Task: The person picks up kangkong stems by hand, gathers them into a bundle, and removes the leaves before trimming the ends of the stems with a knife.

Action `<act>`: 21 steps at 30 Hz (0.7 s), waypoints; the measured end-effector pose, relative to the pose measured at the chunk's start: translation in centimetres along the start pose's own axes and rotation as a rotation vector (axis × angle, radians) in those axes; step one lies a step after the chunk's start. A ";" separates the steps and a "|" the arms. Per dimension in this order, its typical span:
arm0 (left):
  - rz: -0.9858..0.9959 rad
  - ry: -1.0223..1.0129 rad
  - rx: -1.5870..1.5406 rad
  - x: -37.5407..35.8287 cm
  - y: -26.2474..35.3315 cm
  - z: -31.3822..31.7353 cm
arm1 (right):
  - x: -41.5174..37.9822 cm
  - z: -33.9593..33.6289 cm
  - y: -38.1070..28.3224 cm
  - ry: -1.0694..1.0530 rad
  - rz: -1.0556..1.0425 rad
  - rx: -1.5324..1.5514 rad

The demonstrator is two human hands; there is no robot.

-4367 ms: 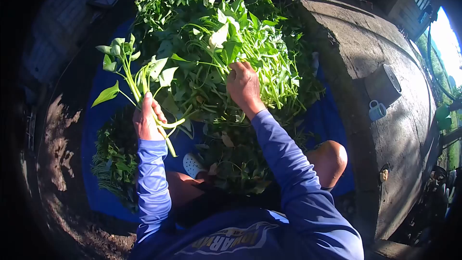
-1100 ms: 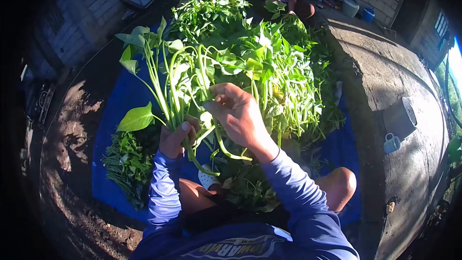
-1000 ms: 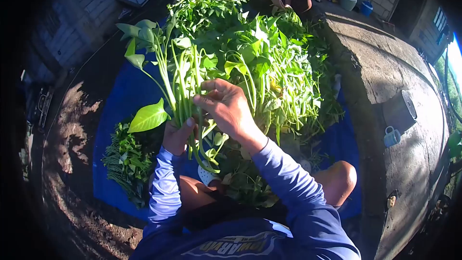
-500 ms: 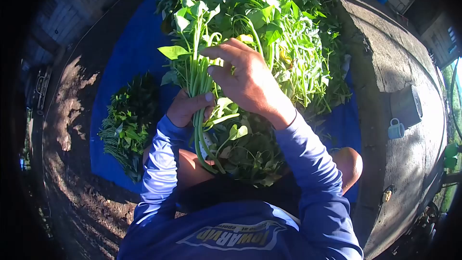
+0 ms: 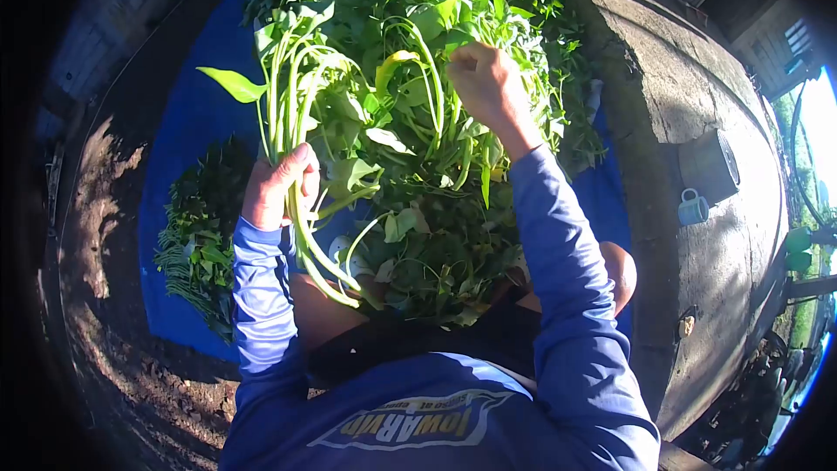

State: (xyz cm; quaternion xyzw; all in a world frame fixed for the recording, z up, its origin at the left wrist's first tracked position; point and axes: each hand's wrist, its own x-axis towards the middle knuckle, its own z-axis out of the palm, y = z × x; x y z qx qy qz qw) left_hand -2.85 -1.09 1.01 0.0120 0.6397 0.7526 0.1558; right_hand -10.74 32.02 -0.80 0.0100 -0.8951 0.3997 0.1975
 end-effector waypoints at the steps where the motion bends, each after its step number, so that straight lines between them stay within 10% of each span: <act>1: 0.038 -0.020 0.010 0.5 -0.2 -0.9 | -0.8 1.5 1.7 0.007 0.060 -0.030; 11: 0.079 0.174 0.070 0.6 0.2 -0.5 | -0.7 6.9 1.4 0.125 0.263 -0.056; 15: 0.042 0.163 -0.035 1.1 0.5 -0.8 | -5.0 7.0 2.0 0.177 -0.144 -0.362; 21: 0.092 0.208 0.039 0.7 0.2 0.1 | -4.0 3.6 0.7 0.044 0.290 -0.033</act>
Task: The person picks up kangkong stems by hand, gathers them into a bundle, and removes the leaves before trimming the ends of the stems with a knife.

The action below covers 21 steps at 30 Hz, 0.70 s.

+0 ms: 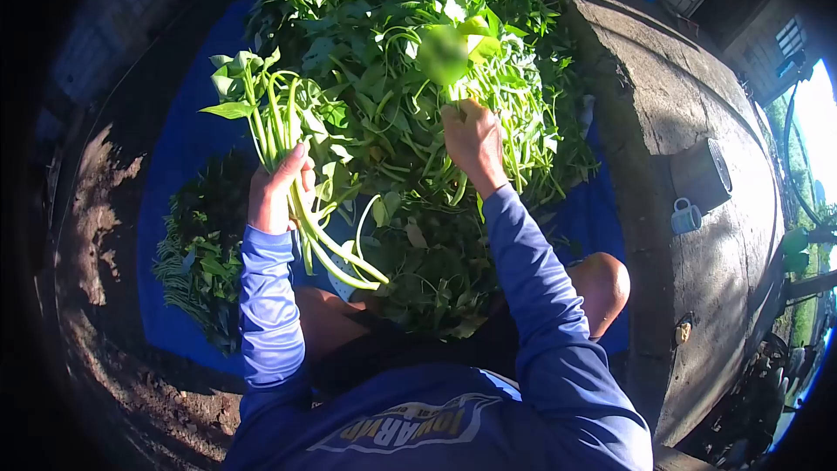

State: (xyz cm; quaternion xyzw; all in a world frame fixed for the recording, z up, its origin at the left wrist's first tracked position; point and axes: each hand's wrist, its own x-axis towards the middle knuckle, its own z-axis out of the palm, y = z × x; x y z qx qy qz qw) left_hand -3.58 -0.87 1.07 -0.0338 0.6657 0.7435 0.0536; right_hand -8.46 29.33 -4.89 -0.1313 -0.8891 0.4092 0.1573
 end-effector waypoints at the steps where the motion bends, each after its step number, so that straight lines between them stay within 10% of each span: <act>1: -0.016 -0.009 -0.011 0.0 0.1 -0.2 | -0.1 -0.4 -0.8 -0.009 0.091 0.286; 9: 0.047 -0.015 -0.016 -0.4 -0.2 0.0 | -3.9 -6.9 -5.6 -0.148 0.156 1.160; 21: 0.105 -0.183 -0.231 -1.5 -4.0 2.4 | -15.1 0.4 -8.5 -0.285 0.102 0.998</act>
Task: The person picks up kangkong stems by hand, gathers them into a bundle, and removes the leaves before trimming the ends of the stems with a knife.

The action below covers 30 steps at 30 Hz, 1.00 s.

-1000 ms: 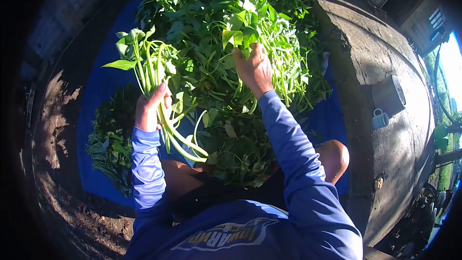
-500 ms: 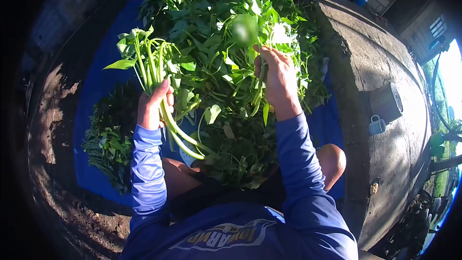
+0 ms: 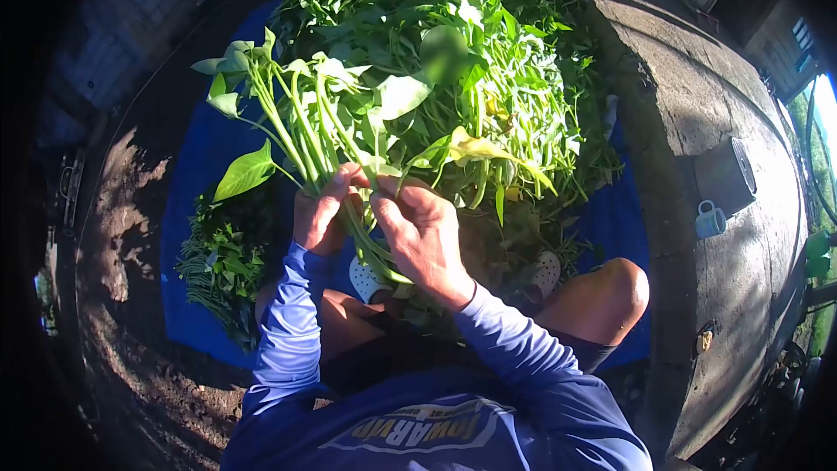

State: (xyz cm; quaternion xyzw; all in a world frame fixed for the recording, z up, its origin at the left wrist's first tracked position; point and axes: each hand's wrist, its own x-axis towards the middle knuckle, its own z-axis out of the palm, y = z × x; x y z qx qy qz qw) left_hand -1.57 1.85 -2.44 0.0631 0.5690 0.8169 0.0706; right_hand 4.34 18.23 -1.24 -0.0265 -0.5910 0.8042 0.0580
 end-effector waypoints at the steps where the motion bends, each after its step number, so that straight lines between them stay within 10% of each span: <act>1: -0.012 0.032 -0.071 0.1 -1.1 0.6 | 0.0 0.5 0.8 -0.025 -0.073 -0.148; 12: -0.041 0.199 0.285 1.4 -0.6 0.8 | -0.2 -0.9 3.2 0.006 -0.881 -0.755; 18: 0.017 0.091 0.114 3.1 3.9 -3.9 | -6.2 -6.3 4.3 -0.217 -0.415 -0.578; 20: -0.110 0.113 -0.014 3.0 5.0 -6.0 | -7.6 -9.2 4.1 -0.272 0.119 -0.950; 22: -0.150 -0.022 -0.161 2.7 5.9 -6.8 | -7.6 -12.1 5.5 -0.337 0.005 -1.406; 25: -0.161 -0.091 -0.261 2.3 5.5 -7.1 | -5.4 -10.6 0.9 0.007 -0.114 -0.778; 30: -0.186 -0.207 -0.219 2.2 4.9 -6.1 | -3.0 -6.6 -3.0 -0.222 -0.381 -0.444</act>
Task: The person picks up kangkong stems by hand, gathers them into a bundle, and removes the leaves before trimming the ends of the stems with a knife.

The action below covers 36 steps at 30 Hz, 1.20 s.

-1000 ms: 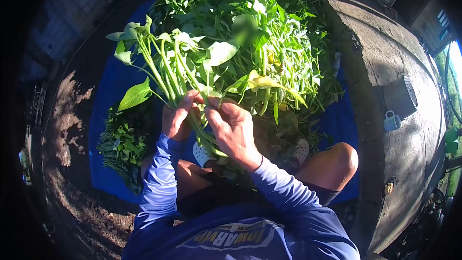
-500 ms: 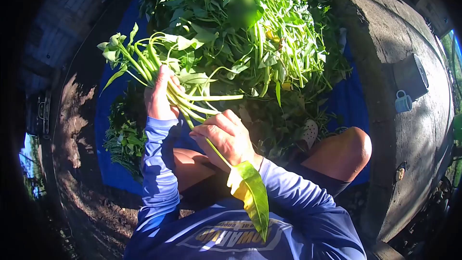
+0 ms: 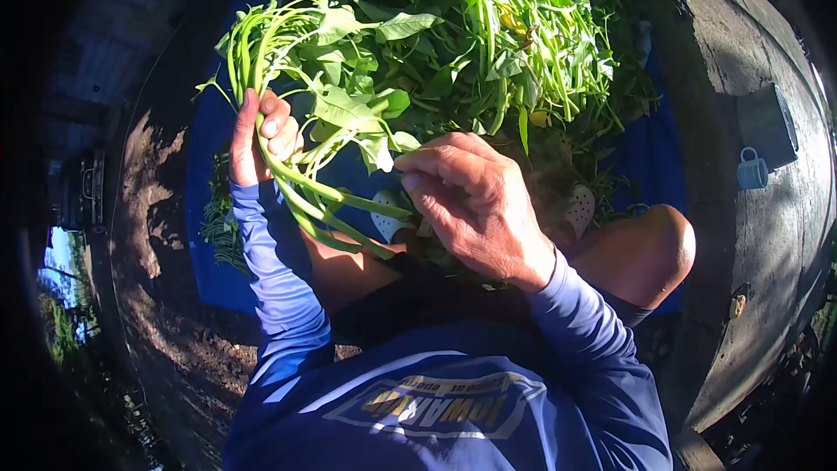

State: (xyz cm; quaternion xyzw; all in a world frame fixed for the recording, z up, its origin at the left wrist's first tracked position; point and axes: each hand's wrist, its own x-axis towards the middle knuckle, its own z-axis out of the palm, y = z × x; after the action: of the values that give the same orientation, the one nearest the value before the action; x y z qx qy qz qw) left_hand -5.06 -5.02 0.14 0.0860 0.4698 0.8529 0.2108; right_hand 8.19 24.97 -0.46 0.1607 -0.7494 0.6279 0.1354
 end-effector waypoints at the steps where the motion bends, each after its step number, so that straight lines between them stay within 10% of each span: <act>1: -0.020 -0.018 0.015 0.1 -0.1 0.0 | 0.9 0.4 -0.3 -0.039 -0.153 -0.105; 5: 0.007 0.097 0.051 -0.2 -1.3 2.6 | 3.6 2.8 -0.5 -0.131 -0.268 -0.315; 10: -0.023 0.224 0.266 -0.2 -1.2 2.8 | 2.8 2.8 1.0 -0.333 0.152 0.000; 16: 0.165 0.410 -0.008 0.7 -0.5 1.7 | -3.7 1.9 4.6 -0.049 0.631 0.210; 20: 0.153 0.430 0.282 0.7 -0.4 0.5 | -5.4 1.0 2.0 -0.012 0.337 0.373; 26: 0.061 0.377 0.323 0.8 -1.0 3.0 | 2.0 3.2 -0.1 -0.356 -0.125 -0.477; 33: 0.116 0.546 0.499 0.6 -1.6 3.1 | -0.9 2.5 3.4 -0.415 -0.084 -0.449; 36: 0.197 0.623 0.290 1.0 -0.4 2.1 | -3.5 0.9 4.1 -0.714 0.240 -0.556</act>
State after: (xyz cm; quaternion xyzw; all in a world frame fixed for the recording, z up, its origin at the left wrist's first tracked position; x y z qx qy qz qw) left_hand -5.08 -2.79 0.90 -0.1042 0.6169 0.7791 -0.0402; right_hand 9.73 25.03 -5.67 0.2364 -0.9022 0.3200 -0.1665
